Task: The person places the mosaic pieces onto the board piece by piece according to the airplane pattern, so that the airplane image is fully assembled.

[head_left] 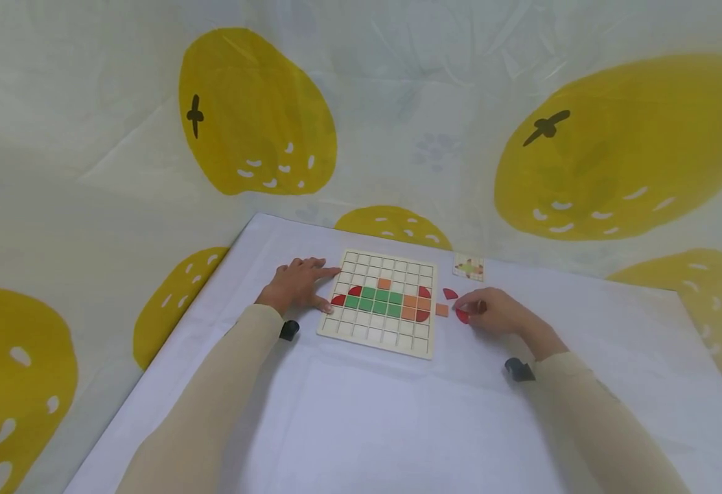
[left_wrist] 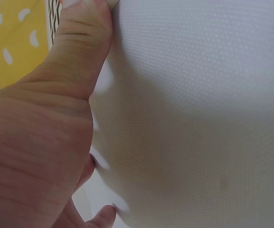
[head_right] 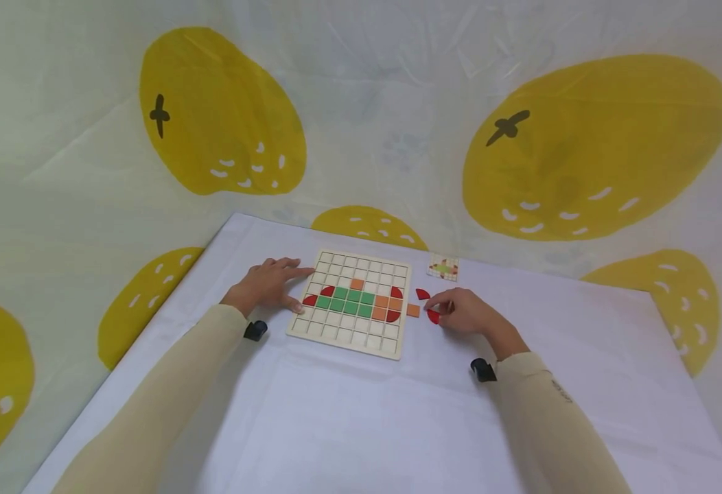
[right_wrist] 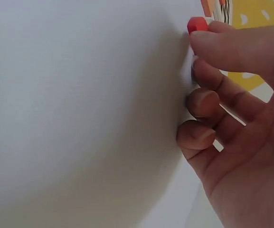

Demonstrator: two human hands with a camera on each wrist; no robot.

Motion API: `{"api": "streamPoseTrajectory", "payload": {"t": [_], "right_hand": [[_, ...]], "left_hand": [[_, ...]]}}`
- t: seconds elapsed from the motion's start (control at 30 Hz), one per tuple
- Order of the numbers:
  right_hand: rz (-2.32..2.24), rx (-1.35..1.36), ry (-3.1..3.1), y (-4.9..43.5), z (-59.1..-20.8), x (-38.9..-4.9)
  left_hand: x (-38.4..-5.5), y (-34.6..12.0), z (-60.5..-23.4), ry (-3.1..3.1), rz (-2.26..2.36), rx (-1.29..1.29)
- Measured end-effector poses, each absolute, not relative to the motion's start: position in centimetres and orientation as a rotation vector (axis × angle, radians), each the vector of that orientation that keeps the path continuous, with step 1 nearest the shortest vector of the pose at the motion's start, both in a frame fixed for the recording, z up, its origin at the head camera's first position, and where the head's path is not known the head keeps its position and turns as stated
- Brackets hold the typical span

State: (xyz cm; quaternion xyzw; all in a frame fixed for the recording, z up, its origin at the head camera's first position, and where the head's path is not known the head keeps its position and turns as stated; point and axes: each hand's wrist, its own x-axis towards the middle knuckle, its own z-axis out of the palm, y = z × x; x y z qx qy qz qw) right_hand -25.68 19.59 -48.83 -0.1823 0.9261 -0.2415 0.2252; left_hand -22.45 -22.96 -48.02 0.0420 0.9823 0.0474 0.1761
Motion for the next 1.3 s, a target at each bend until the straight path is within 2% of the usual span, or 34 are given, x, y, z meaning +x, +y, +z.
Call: {"api": "streamPoseTrajectory", "payload": {"t": [0.8,1.3], "right_hand": [[-0.629,-0.402,2.642,19.56,-48.99,-25.50],[-0.666,-0.449,2.632,18.72,-48.58,-25.63]], "left_hand": [[-22.49,-22.96,-47.91,2.766,0.145,0.114],[-22.24,-23.08,-47.91,2.781,0.150,0.124]]}}
